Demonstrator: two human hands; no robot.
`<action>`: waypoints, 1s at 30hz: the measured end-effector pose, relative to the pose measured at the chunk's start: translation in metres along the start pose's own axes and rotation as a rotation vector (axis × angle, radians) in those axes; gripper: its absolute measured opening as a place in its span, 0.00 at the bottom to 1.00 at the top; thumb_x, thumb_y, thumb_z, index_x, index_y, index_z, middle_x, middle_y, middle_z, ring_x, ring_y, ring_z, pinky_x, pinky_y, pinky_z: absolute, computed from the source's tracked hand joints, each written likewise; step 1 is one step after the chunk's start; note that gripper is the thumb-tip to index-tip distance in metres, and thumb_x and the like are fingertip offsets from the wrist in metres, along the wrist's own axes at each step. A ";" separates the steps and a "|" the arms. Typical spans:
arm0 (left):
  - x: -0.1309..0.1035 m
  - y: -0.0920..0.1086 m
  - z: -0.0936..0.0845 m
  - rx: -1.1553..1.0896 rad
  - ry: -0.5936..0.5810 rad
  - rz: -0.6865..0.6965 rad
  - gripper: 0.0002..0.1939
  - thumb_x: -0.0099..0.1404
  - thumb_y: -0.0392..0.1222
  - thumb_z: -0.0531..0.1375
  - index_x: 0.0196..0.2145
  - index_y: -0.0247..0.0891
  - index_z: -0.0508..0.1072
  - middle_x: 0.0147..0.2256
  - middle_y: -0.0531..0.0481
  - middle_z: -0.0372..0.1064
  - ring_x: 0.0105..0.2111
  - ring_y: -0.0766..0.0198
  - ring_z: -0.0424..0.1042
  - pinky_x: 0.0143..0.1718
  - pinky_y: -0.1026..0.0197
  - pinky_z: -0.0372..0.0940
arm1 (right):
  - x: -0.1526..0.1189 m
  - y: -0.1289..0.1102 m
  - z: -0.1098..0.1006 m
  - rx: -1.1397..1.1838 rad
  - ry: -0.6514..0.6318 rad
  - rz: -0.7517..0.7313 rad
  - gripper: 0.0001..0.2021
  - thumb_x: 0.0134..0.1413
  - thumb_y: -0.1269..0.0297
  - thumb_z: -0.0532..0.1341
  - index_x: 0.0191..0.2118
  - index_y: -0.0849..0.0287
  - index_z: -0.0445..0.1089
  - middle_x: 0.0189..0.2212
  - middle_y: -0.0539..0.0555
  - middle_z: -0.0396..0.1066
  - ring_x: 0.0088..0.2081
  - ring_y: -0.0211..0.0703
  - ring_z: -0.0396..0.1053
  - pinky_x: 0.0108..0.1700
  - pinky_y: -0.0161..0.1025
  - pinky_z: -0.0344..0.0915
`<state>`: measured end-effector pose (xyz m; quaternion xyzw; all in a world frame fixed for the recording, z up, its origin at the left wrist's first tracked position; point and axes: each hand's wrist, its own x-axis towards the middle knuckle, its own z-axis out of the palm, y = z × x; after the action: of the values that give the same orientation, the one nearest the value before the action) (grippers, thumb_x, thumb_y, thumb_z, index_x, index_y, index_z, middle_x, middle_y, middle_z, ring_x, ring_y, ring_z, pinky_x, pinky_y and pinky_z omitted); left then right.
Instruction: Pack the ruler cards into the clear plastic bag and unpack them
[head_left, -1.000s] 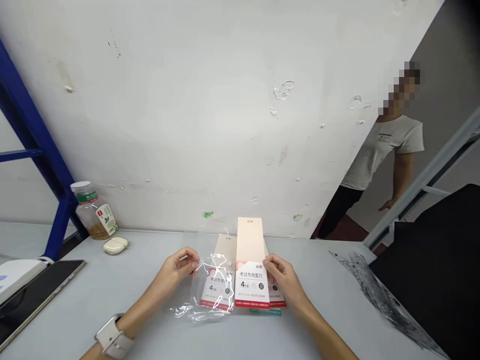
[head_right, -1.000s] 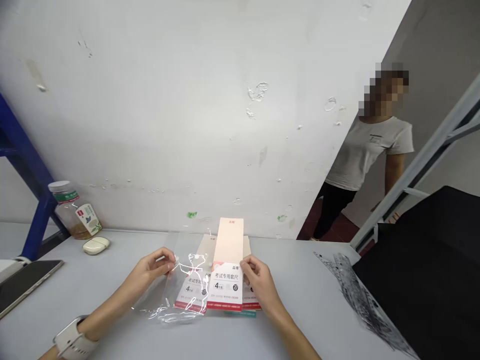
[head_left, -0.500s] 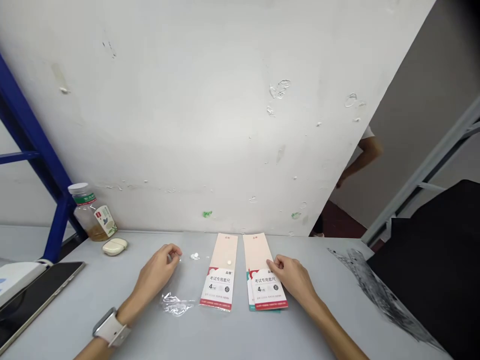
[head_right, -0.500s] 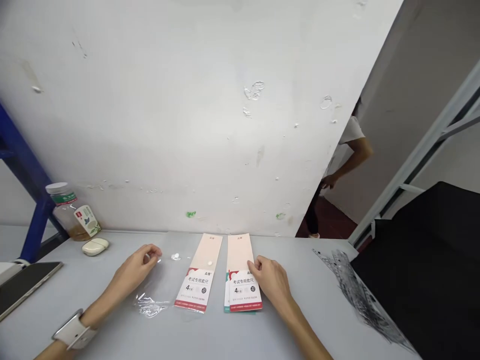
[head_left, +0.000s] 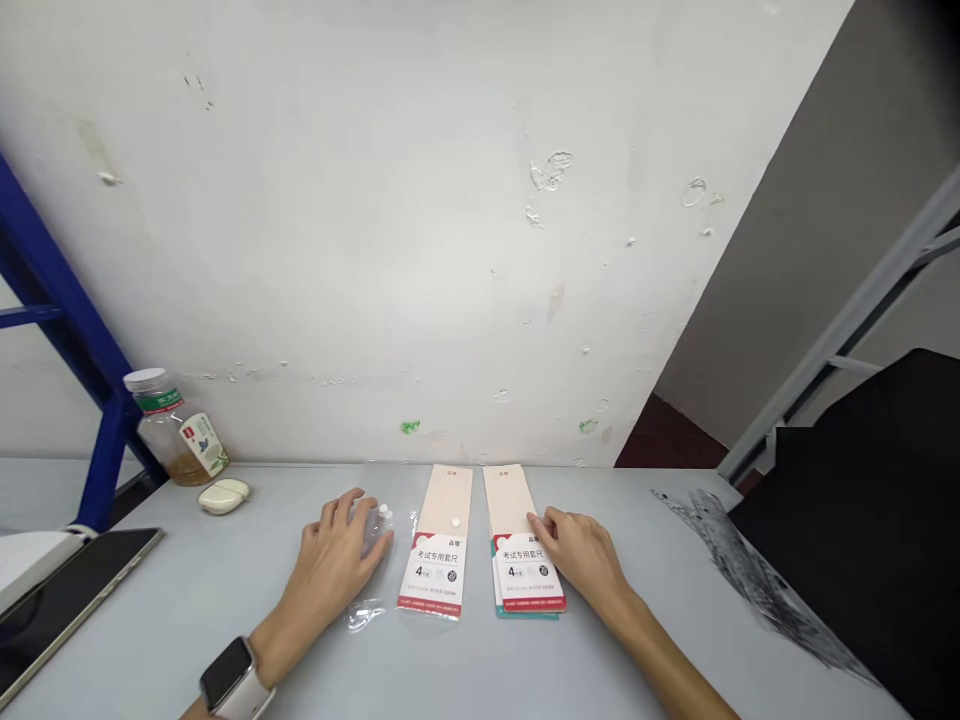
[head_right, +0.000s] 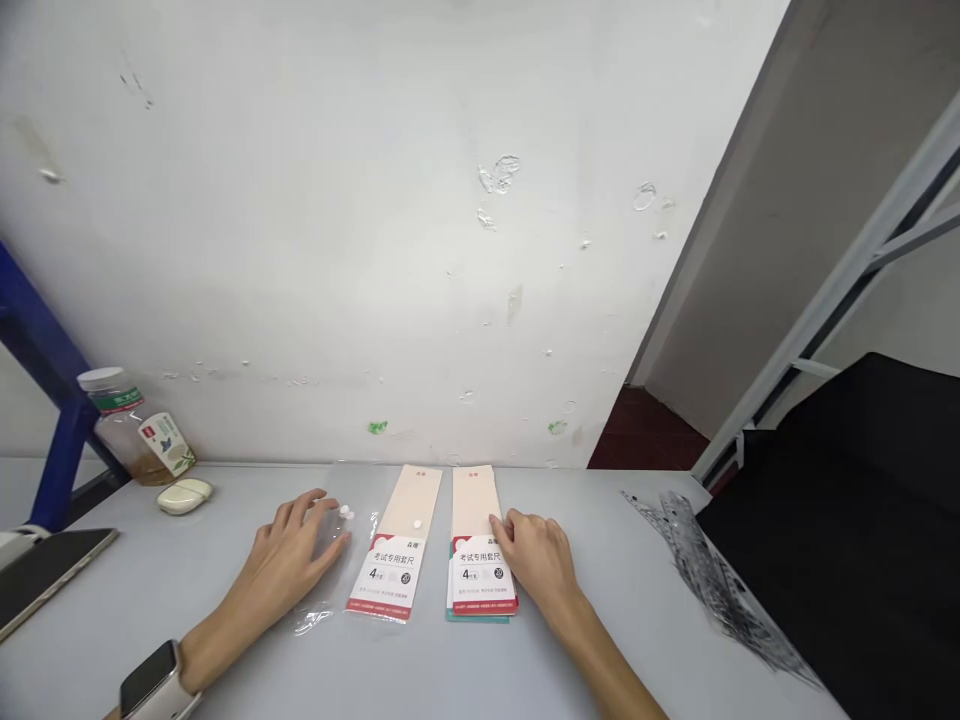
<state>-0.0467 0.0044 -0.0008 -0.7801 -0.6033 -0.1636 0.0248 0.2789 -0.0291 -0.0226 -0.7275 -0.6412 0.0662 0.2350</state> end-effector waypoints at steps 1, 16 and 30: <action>-0.001 0.002 0.000 -0.002 -0.007 0.006 0.19 0.66 0.51 0.50 0.49 0.41 0.69 0.55 0.38 0.63 0.53 0.43 0.63 0.44 0.45 0.63 | 0.000 0.000 0.000 -0.006 -0.001 -0.002 0.22 0.60 0.52 0.52 0.17 0.54 0.58 0.15 0.49 0.61 0.19 0.40 0.55 0.28 0.38 0.45; -0.009 0.013 -0.001 -0.018 0.022 0.335 0.19 0.68 0.51 0.53 0.53 0.42 0.69 0.60 0.40 0.60 0.57 0.44 0.60 0.53 0.41 0.58 | -0.013 -0.024 0.001 0.040 0.174 -0.333 0.13 0.65 0.62 0.49 0.32 0.55 0.67 0.32 0.54 0.69 0.34 0.46 0.65 0.38 0.42 0.58; -0.012 0.020 -0.009 -0.228 -0.203 0.583 0.33 0.58 0.62 0.63 0.57 0.47 0.66 0.57 0.44 0.66 0.56 0.45 0.63 0.58 0.43 0.56 | -0.035 -0.062 0.015 0.027 -0.028 -0.580 0.10 0.62 0.63 0.57 0.48 0.53 0.70 0.51 0.56 0.70 0.46 0.51 0.66 0.47 0.48 0.63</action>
<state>-0.0319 -0.0144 0.0075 -0.9301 -0.3317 -0.1376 -0.0772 0.2116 -0.0550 -0.0163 -0.5094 -0.8248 0.0147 0.2449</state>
